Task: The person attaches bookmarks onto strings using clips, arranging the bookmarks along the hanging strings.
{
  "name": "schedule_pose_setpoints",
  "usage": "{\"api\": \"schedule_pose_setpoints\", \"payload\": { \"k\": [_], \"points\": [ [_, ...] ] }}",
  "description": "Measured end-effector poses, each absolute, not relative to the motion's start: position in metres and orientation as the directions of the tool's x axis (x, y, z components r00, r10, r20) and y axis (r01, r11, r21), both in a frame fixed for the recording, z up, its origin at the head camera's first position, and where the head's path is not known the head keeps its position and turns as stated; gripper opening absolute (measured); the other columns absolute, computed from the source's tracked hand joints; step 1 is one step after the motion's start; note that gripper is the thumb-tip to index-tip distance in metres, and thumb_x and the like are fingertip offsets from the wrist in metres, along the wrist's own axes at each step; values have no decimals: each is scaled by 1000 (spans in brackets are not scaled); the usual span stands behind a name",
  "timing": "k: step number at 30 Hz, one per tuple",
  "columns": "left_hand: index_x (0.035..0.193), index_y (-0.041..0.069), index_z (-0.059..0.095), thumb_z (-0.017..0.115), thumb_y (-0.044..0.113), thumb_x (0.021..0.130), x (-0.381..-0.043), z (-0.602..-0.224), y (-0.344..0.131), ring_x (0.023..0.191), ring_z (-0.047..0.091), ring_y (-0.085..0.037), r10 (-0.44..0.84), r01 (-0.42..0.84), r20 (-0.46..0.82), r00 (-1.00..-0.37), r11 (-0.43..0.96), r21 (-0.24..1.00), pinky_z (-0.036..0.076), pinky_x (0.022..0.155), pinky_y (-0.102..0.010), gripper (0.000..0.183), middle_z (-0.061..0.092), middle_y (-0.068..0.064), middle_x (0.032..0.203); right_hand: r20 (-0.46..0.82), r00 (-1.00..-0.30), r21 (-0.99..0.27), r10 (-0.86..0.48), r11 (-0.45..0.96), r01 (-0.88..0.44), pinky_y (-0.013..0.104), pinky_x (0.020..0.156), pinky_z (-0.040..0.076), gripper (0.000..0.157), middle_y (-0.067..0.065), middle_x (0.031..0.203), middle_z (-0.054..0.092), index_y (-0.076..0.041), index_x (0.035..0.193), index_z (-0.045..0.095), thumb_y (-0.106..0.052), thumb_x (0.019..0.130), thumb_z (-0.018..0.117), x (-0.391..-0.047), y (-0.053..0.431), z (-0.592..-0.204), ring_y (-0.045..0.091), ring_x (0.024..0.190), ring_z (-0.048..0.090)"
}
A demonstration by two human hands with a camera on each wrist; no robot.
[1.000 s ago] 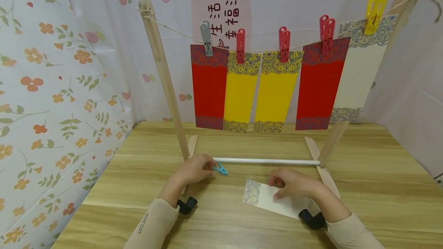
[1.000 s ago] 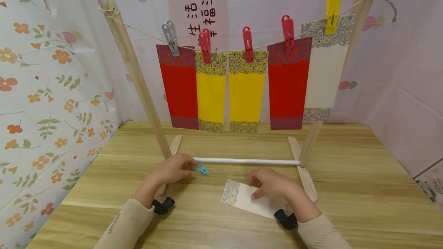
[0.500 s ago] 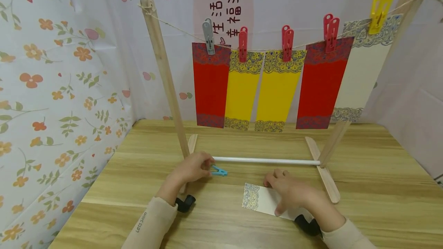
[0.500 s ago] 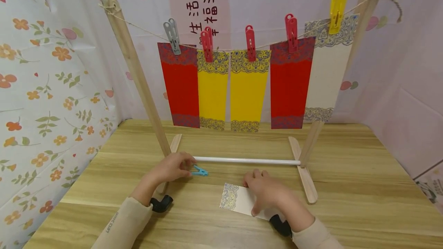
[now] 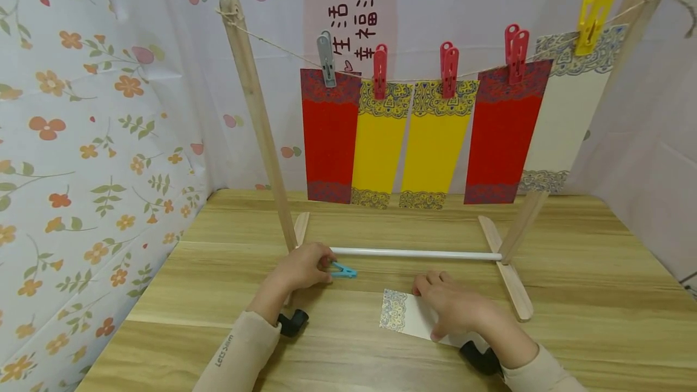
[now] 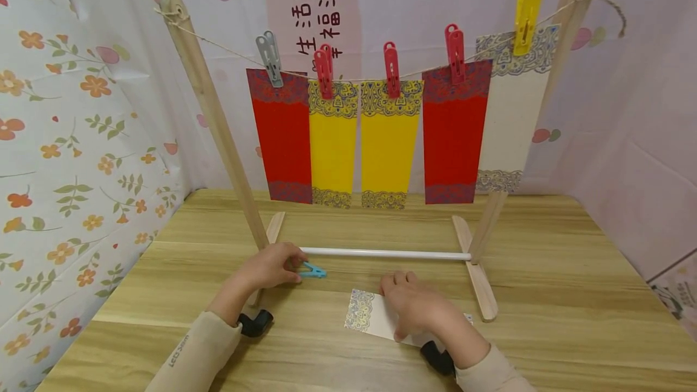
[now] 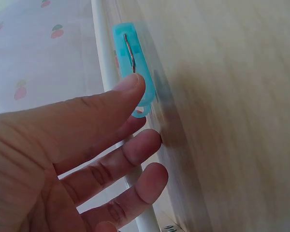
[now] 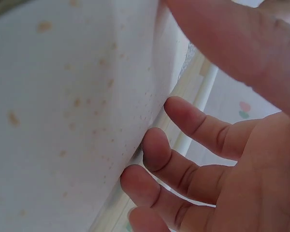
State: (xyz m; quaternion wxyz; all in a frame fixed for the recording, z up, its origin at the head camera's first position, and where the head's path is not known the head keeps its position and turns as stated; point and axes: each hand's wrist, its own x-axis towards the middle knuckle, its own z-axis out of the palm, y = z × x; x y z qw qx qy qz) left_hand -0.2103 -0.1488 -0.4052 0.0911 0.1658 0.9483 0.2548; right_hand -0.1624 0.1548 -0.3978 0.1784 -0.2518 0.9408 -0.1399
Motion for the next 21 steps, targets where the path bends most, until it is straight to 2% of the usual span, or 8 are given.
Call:
{"api": "schedule_pose_setpoints", "payload": {
  "k": [12,16,21],
  "points": [
    [103,6,71,82,11,81,-211,-408,-149,89,62,-17,356,274,-75,-931,821,500,53,84,-40,25,68,-3,95,-263,-795,-400,-547,812,-426,59,96,43,66,4,113,52,-15,113,51,-12,62,92,-164,158,-400,29,113,48],
    [105,4,70,79,12,82,-211,-405,-151,91,63,-18,356,251,-97,-929,804,539,53,87,-40,25,69,-4,97,-242,-793,-405,-559,801,-441,58,91,45,69,3,109,50,-16,115,52,-13,60,92,-164,160,-401,27,108,50],
    [105,2,69,75,11,82,-211,-401,-153,88,61,-18,372,247,-101,-923,772,586,53,83,-37,25,70,-6,96,-232,-791,-411,-566,794,-448,57,84,45,70,0,104,48,-19,114,52,-13,58,93,-165,161,-401,24,104,50]
  ]
}}
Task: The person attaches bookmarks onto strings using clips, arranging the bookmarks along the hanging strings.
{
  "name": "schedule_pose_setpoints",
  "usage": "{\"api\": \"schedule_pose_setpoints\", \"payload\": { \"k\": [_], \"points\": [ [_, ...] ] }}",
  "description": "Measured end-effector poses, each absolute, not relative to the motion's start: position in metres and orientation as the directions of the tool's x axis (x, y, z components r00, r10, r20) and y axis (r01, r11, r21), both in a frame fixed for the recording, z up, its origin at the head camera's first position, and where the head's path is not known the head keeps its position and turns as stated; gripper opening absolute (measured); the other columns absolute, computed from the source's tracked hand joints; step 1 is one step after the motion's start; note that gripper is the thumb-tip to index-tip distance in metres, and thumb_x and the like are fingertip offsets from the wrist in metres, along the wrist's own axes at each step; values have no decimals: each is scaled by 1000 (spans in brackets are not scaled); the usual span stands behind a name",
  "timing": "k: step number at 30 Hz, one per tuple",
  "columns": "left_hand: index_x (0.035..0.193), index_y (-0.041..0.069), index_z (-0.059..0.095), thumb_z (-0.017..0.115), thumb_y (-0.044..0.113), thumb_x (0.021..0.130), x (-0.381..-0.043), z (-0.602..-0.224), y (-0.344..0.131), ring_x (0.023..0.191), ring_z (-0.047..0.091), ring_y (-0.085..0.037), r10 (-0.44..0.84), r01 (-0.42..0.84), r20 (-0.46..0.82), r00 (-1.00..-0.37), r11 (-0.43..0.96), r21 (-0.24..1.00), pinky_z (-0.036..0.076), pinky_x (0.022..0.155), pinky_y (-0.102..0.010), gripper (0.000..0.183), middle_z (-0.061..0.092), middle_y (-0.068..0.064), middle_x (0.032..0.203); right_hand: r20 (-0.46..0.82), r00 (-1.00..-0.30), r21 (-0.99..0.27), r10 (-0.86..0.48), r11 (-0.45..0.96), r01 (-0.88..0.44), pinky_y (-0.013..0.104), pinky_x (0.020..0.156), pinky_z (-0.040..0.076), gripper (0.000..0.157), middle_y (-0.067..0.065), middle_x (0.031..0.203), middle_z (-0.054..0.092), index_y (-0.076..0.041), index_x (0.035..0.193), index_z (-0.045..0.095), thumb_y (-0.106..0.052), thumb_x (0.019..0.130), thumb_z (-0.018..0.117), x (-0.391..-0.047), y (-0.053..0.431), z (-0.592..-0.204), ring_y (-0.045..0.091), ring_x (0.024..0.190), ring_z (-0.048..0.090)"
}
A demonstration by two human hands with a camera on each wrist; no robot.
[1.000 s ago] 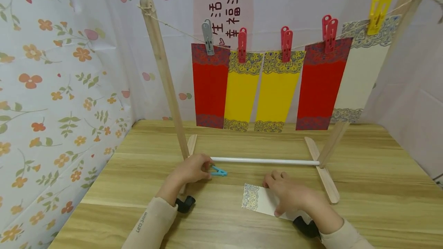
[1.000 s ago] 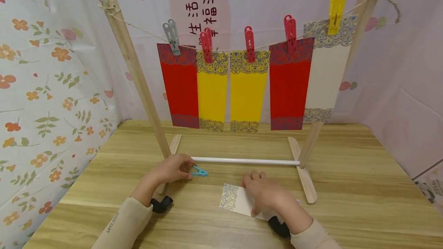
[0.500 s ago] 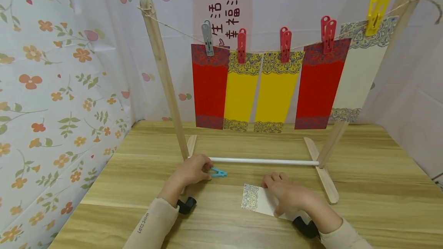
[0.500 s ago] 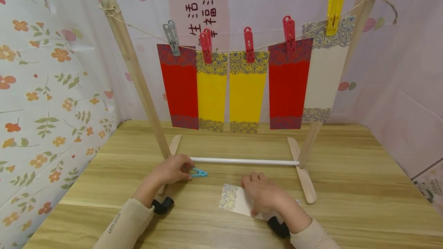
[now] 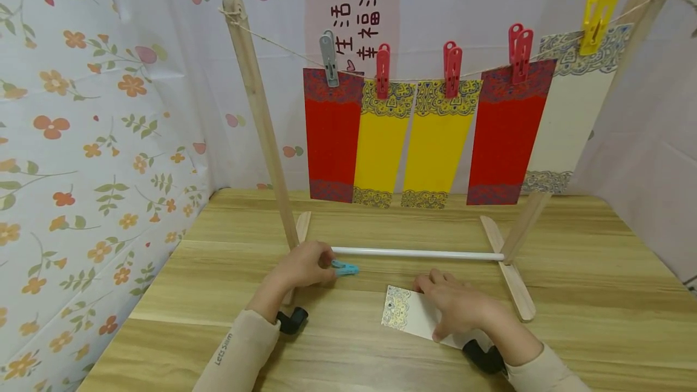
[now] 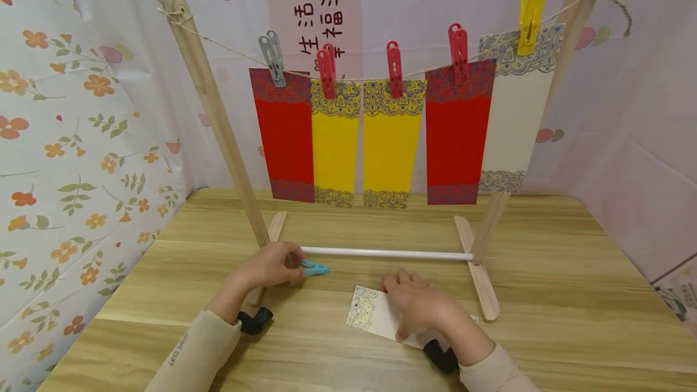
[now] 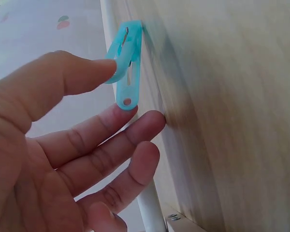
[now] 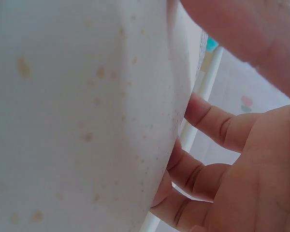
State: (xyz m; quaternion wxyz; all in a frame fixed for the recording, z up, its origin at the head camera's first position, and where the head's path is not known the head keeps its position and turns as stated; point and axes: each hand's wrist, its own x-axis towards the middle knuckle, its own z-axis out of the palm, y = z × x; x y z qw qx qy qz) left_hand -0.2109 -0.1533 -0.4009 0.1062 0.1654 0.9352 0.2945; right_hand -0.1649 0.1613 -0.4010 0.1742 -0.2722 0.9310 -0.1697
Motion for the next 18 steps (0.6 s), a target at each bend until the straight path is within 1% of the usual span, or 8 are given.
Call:
{"api": "schedule_pose_setpoints", "payload": {
  "k": [2,5,9,13,16,18],
  "points": [
    [104,1,70,75,11,83,-211,-399,-154,87,61,-18,383,255,-96,-919,760,599,53,81,-35,23,70,-7,95,-238,-797,-415,-555,800,-434,62,87,44,67,0,108,51,-20,113,53,-13,60,92,-166,161,-400,25,108,51],
    [103,1,70,75,10,84,-212,-399,-155,85,62,-16,400,279,-74,-913,748,603,53,78,-33,21,71,-6,93,-244,-808,-427,-536,808,-406,70,91,40,58,1,119,58,-21,112,56,-10,65,89,-167,161,-399,28,114,53],
    [102,1,69,74,9,85,-214,-400,-156,81,61,-13,410,295,-47,-911,727,620,52,74,-28,20,71,-5,90,-237,-821,-441,-520,810,-386,70,88,41,47,0,123,64,-21,109,60,-3,72,83,-169,160,-398,28,111,56],
    [100,1,67,74,9,84,-215,-400,-157,78,60,-11,405,284,-31,-914,692,664,49,68,-24,19,70,-5,87,-216,-814,-468,-539,789,-398,58,81,47,42,-2,112,66,-21,107,61,2,77,78,-170,162,-397,22,100,56],
    [101,1,66,73,10,84,-215,-399,-158,76,58,-13,411,286,-20,-911,667,688,46,63,-22,20,68,-5,86,-181,-803,-494,-568,758,-425,43,74,48,39,-2,104,67,-18,109,62,7,81,71,-173,165,-397,18,90,55],
    [102,1,66,73,10,85,-215,-398,-159,75,56,-13,418,296,-6,-908,654,696,44,62,-21,20,66,-5,85,-163,-803,-506,-574,747,-432,35,70,47,37,-2,102,67,-17,110,62,9,83,66,-175,166,-396,15,86,54]
  ]
}}
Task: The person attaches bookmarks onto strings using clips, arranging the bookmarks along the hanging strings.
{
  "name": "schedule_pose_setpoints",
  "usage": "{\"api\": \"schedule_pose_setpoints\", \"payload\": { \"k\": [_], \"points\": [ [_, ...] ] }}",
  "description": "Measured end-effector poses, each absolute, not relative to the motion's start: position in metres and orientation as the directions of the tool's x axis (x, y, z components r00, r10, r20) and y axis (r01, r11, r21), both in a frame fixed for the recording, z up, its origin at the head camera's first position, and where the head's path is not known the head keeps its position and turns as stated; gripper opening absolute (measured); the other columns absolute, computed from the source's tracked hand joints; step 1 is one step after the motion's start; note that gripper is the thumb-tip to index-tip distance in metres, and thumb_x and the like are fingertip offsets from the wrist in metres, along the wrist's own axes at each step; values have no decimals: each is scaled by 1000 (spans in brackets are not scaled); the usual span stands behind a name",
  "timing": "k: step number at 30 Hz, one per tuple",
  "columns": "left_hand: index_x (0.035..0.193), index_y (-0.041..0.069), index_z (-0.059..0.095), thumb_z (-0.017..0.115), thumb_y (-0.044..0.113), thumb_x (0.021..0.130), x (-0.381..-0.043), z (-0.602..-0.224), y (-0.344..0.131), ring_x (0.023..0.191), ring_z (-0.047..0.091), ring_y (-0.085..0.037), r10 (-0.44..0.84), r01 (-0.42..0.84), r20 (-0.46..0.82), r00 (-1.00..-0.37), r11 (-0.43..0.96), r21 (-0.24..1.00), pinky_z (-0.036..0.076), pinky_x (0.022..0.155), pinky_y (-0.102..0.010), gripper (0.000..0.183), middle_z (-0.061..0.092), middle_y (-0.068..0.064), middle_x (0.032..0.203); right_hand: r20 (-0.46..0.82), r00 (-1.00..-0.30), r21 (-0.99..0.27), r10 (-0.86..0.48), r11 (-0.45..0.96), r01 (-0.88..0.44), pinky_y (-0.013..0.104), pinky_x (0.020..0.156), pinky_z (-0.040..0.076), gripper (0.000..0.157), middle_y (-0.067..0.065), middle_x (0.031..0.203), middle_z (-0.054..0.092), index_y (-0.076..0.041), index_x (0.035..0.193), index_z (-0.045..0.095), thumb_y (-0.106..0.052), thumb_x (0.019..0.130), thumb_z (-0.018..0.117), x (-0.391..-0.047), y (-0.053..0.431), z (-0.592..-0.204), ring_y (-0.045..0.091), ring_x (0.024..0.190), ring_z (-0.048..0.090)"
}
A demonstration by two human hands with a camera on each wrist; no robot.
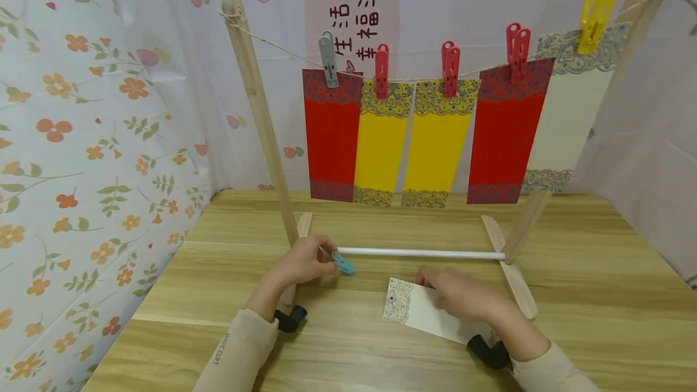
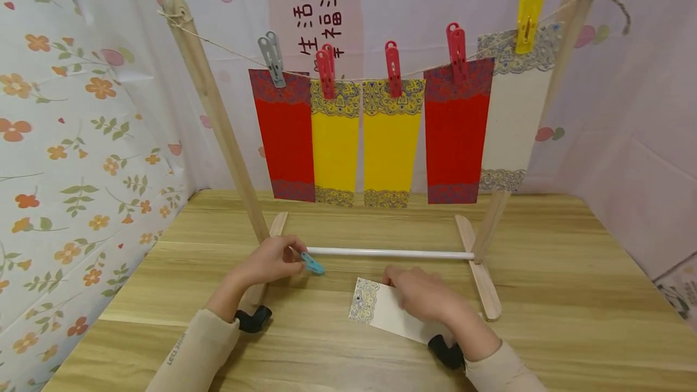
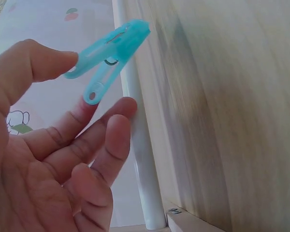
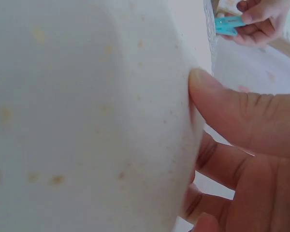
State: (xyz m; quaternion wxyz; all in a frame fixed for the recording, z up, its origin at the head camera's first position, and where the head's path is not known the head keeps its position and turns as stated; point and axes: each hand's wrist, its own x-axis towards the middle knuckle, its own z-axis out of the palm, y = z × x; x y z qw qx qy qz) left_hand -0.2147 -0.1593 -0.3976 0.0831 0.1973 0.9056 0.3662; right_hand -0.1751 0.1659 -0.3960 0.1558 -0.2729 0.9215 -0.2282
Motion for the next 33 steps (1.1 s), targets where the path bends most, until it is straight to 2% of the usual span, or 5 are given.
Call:
{"api": "schedule_pose_setpoints", "payload": {
  "k": [6,14,18,27,33],
  "points": [
    [103,-1,65,73,4,84,-216,-399,-160,74,55,-12,459,335,26,-888,608,720,47,65,-20,21,69,-7,88,-161,-829,-493,-536,771,-403,33,69,45,33,-4,104,67,-21,105,64,7,87,61,-176,170,-392,13,85,53],
    [102,-1,63,70,-4,80,-217,-395,-163,71,54,-11,476,327,40,-879,538,777,47,64,-19,23,71,-10,88,-138,-805,-507,-578,739,-443,33,72,47,27,-4,101,68,-20,103,63,4,90,63,-177,171,-386,12,87,56],
    [103,0,62,69,-3,81,-216,-392,-164,71,50,-13,489,327,50,-871,502,800,43,63,-19,23,70,-8,88,-118,-796,-497,-594,729,-471,33,72,48,25,-3,100,68,-19,104,64,3,92,62,-177,171,-385,11,88,58],
    [109,3,64,67,1,84,-218,-392,-168,80,60,-14,541,357,65,-839,455,816,52,75,-24,25,75,-9,98,-80,-784,-503,-615,704,-501,34,73,50,26,-3,100,68,-19,105,65,4,91,62,-177,171,-383,13,91,60],
    [109,2,64,69,4,87,-216,-389,-168,81,60,-16,540,364,80,-838,445,818,53,76,-26,22,73,-9,96,-60,-768,-515,-637,679,-523,34,75,52,25,-3,101,68,-18,105,65,3,92,62,-177,171,-384,14,92,61]
  ]
}}
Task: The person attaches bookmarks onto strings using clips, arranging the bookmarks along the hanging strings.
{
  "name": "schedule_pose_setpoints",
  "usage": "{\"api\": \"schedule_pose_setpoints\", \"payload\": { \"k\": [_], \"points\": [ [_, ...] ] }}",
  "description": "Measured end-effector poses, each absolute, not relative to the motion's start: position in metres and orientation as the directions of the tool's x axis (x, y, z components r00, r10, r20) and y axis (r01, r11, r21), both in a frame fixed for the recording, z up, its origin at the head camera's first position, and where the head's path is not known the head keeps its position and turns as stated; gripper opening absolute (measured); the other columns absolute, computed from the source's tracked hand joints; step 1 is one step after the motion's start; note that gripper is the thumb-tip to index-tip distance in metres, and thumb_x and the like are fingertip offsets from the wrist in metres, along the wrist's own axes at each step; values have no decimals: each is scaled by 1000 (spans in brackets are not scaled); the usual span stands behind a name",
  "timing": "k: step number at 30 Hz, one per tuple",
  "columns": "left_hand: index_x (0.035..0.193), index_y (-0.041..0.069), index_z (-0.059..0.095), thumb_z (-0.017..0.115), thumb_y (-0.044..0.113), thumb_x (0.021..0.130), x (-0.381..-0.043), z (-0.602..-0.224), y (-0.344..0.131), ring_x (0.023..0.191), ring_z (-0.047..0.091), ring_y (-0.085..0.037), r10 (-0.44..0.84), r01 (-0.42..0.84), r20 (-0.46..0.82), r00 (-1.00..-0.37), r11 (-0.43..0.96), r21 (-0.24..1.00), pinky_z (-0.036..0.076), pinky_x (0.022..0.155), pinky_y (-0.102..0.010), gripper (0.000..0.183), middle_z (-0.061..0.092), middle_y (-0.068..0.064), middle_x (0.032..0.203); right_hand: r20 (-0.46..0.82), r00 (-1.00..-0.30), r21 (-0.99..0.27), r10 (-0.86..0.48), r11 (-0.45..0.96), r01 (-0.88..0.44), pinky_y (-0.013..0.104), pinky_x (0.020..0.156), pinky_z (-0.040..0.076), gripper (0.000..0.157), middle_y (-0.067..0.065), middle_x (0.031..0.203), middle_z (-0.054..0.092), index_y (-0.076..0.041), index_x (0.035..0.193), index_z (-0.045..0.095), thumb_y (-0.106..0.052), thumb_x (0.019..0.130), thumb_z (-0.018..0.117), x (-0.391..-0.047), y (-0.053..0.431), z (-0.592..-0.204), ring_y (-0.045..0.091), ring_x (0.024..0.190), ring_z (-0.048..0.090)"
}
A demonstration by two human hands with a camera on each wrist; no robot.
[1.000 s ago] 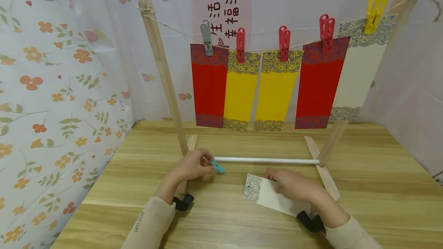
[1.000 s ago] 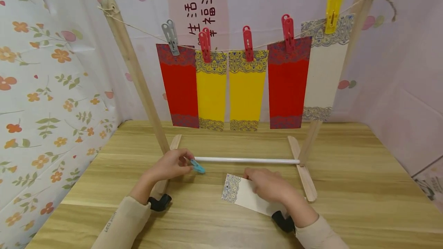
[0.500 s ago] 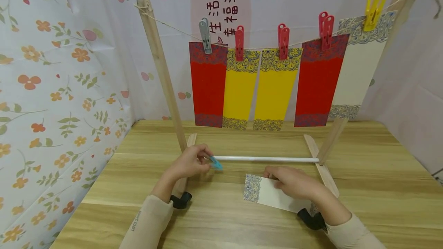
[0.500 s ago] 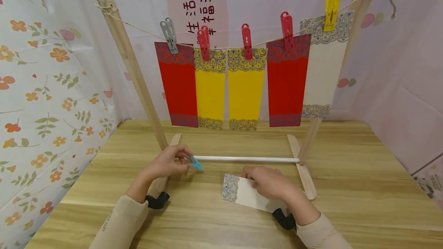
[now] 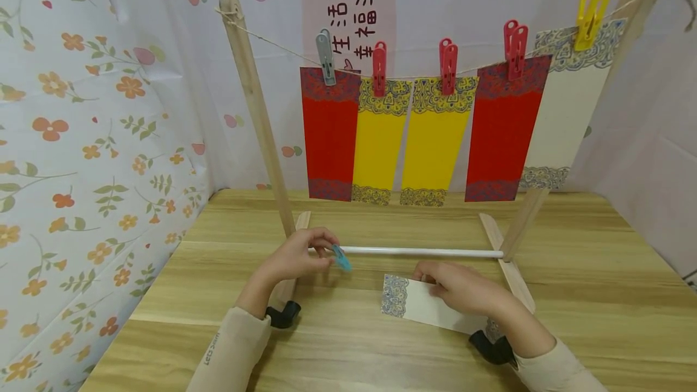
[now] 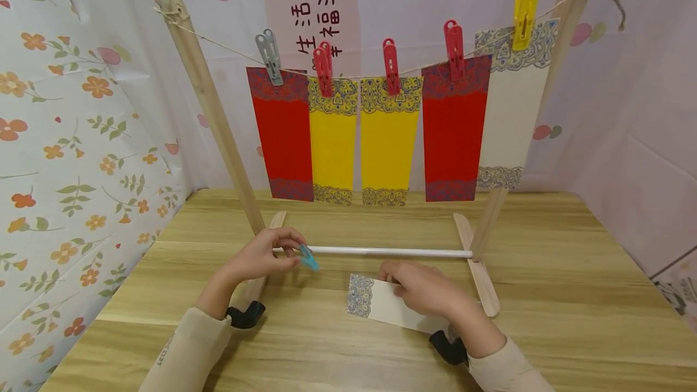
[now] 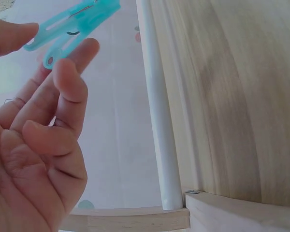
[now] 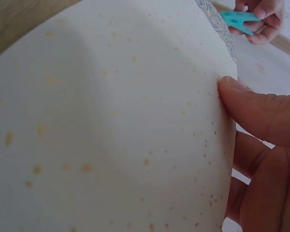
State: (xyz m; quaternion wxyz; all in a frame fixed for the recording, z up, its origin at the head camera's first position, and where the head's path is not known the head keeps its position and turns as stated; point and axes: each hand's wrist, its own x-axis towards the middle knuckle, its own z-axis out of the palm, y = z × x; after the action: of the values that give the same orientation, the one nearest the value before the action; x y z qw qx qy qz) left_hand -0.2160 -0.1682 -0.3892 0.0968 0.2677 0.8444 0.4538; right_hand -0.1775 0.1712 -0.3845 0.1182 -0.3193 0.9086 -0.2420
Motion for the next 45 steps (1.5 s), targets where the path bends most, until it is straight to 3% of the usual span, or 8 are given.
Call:
{"api": "schedule_pose_setpoints", "payload": {
  "k": [7,13,21,30,35,45],
  "points": [
    [111,3,65,71,10,90,-213,-386,-170,79,58,-14,537,385,120,-835,415,824,52,72,-26,23,74,-11,92,-52,-740,-550,-670,638,-539,31,75,52,23,-3,101,68,-16,105,65,3,92,62,-177,170,-384,12,91,60],
    [113,3,66,71,11,91,-213,-378,-171,85,57,-16,539,404,151,-829,389,828,52,66,-22,23,71,-15,100,-18,-729,-537,-685,621,-570,28,71,50,23,-5,98,66,-16,106,65,3,92,62,-178,168,-379,8,86,56],
    [115,3,68,73,11,90,-214,-369,-174,78,51,-12,530,471,221,-819,400,786,35,50,-18,27,65,-11,95,-3,-716,-557,-698,596,-579,25,70,49,22,-5,97,66,-14,106,65,2,93,61,-178,165,-375,6,84,54],
    [116,10,69,75,14,89,-205,-363,-178,80,51,-17,473,455,230,-850,443,773,27,52,-20,28,65,-4,95,-5,-706,-587,-708,574,-571,23,67,48,20,-7,94,64,-14,107,65,1,95,60,-173,162,-373,3,80,52],
    [116,10,69,74,16,90,-201,-360,-179,80,52,-20,461,449,230,-857,450,772,29,55,-21,28,65,-9,96,-7,-708,-594,-706,572,-565,23,66,48,20,-8,94,64,-15,108,65,-1,95,60,-170,162,-374,3,79,52],
    [126,10,64,68,14,94,-199,-355,-183,82,51,-13,465,479,265,-845,439,760,34,57,-22,32,62,-3,92,20,-702,-593,-712,557,-582,23,67,49,20,-7,95,65,-15,109,65,-2,95,61,-170,157,-375,2,80,53]
  ]
}}
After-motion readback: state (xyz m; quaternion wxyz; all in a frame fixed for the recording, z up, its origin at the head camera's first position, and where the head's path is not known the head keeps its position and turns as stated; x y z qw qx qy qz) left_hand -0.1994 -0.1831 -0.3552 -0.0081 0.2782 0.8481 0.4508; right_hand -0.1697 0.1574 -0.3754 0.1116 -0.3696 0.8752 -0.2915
